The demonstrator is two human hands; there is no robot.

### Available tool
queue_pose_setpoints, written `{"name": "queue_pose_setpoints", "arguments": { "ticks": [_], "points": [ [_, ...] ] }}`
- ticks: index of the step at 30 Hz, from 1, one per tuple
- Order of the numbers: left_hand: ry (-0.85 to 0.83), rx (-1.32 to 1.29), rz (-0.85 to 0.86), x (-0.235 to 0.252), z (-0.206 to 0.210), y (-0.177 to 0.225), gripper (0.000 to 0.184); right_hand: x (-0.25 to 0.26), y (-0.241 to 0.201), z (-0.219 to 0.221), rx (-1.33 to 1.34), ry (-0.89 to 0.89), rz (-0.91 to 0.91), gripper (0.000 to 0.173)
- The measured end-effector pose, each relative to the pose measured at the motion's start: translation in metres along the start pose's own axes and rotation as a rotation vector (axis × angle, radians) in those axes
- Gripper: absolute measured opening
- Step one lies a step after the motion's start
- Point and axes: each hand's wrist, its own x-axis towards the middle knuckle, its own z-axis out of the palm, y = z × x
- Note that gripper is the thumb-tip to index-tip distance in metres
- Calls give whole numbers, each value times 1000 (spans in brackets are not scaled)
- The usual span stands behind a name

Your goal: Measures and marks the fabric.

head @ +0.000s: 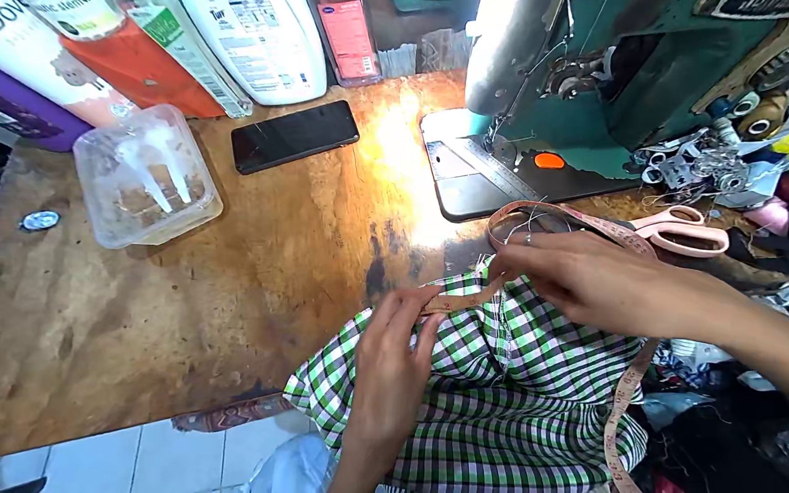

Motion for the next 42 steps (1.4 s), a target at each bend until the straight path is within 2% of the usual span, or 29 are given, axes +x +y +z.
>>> {"name": "queue_pose_setpoints", "arguments": {
  "ticks": [4, 7, 10, 19, 25, 30, 32, 35, 39, 42],
  "points": [
    [-26, 110, -58, -1, -5, -5, 25, 12, 5, 19, 89, -69, -24, 16],
    [-39, 111, -55, -3, -6, -9, 25, 12, 16, 29, 161, -97, 55, 28],
    [-43, 119, -46, -3, -6, -9, 25, 8, 23, 29, 207, -71, 72, 32],
    [-42, 86, -51, 2, 5, -3, 25, -10, 35, 33, 166, 11, 36, 31],
    [-35, 124, -36, 4, 10, 3, 35, -15, 34, 24, 128, -82, 133, 29],
    [45, 108, 66, -4, 19, 13, 36, -4, 24, 22, 90, -141, 222, 29],
    [-3, 102, 111, -8, 24, 18, 33, -1, 22, 22, 69, -161, 257, 30],
    [-116, 138, 148, -12, 31, 19, 44, 2, 23, 21, 63, -205, 285, 31],
    [-131, 188, 156, -14, 31, 18, 50, -2, 23, 26, 64, -128, 277, 30],
    [-121, 216, 166, -16, 29, 17, 50, 1, 24, 22, 97, -151, 311, 23]
  ]
}}
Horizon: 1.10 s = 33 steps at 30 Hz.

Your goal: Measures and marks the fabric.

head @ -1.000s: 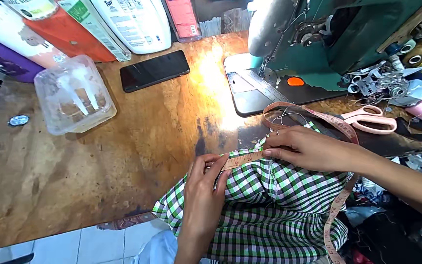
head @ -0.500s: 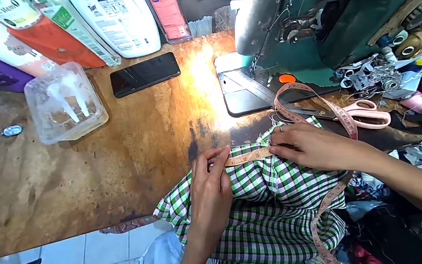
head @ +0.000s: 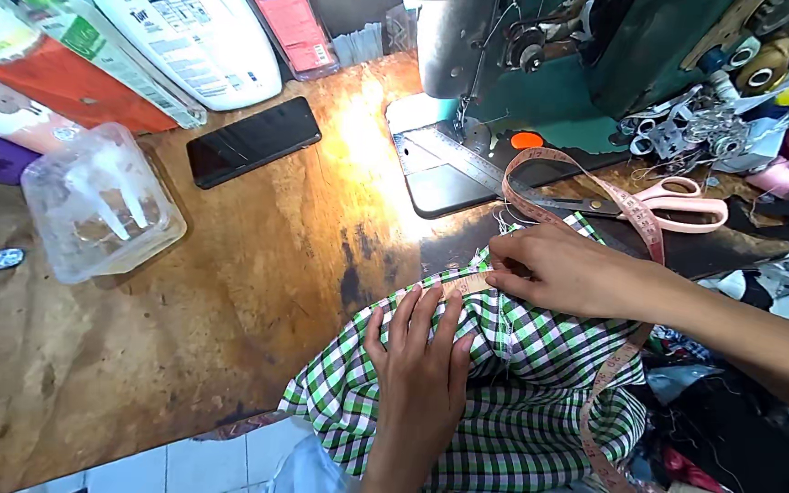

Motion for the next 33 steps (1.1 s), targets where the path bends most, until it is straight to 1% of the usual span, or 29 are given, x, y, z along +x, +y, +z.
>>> {"name": "queue_pose_setpoints", "arguments": {
  "ticks": [4, 6, 8, 14, 21, 25, 27, 30, 33],
  "points": [
    [-3, 27, -28, -5, -5, -1, 50, -1, 6, -9, 80, -18, -43, 10],
    [1, 37, -42, -7, -8, -3, 49, -3, 10, -14, 136, -36, -35, 8],
    [9, 46, -46, -9, -10, -5, 48, -4, 11, -17, 149, -33, -20, 10],
    [-13, 75, -48, -13, -10, -9, 49, 3, 5, -16, 76, -43, -11, 17],
    [-47, 88, -63, -1, -6, 8, 63, 5, -4, -19, 60, -92, 53, 23],
    [-46, 48, -55, 3, 1, 18, 65, 4, -5, -18, 11, -104, 14, 19],
    [-50, 50, -60, 4, 3, 20, 63, 4, -1, -16, 10, -83, -21, 20],
    [-50, 52, -66, 5, 4, 20, 62, 4, 4, -12, 7, -45, -64, 28],
    [-46, 41, -51, 4, 6, 21, 58, 5, 5, -14, 2, -64, -66, 27]
  ]
}}
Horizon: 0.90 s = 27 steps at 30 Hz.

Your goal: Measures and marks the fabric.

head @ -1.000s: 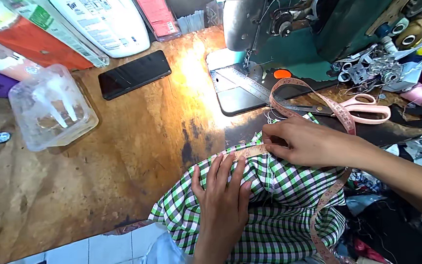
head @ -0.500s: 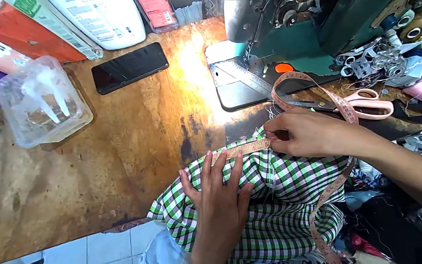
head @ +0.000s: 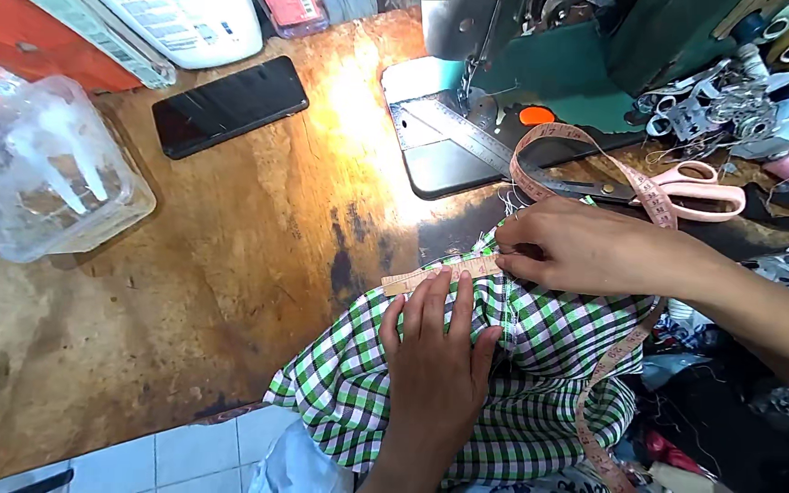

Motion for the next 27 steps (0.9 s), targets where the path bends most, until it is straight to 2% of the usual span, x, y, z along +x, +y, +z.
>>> {"name": "queue_pose_setpoints", "arguments": {
  "ticks": [11, 27],
  "points": [
    [20, -51, 39, -4, 4, -7, 49, -2, 7, 6, 18, 69, -57, 26],
    [37, -44, 28, -6, 6, -6, 48, -1, 6, 4, 55, 53, 6, 29]
  ]
}}
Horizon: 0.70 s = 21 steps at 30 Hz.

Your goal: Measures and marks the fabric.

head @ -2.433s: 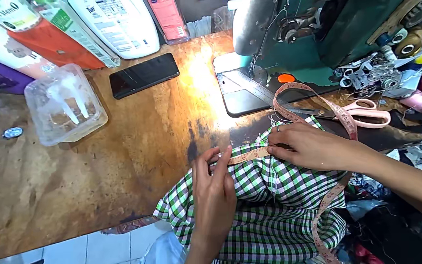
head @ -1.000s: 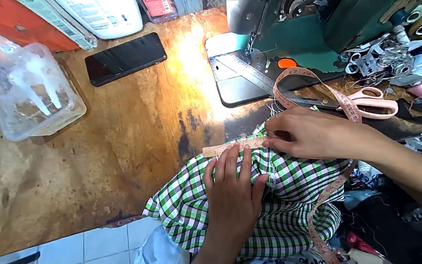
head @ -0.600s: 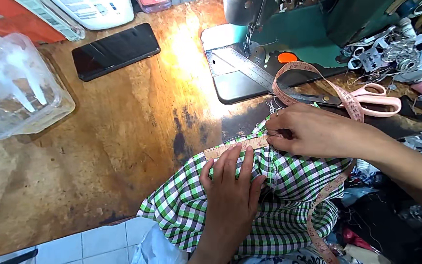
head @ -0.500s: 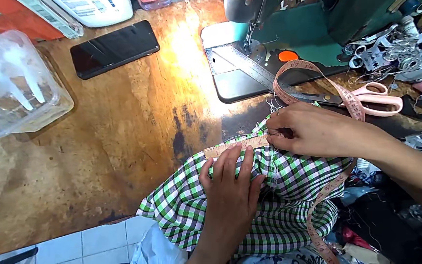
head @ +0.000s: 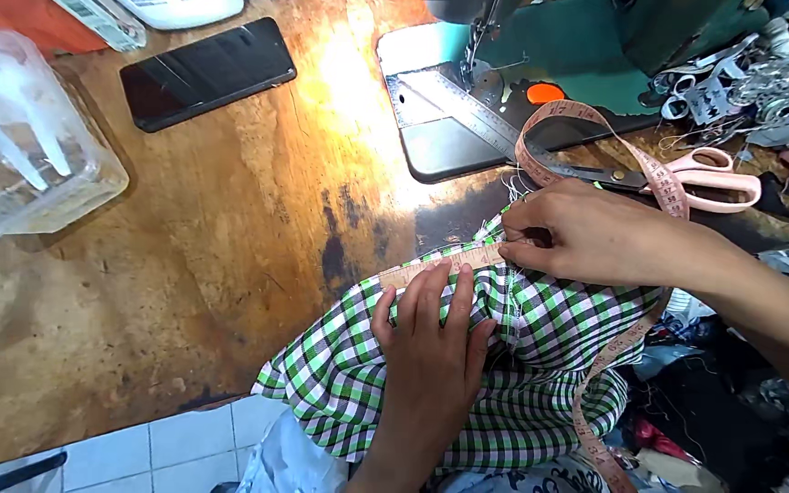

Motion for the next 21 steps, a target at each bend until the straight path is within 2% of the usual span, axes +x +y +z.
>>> {"name": "queue_pose_setpoints", "arguments": {
  "ticks": [21],
  "points": [
    [-9, 27, -31, 0, 1, 4, 46, 1, -3, -2, -30, -4, 43, 30]
  ]
}}
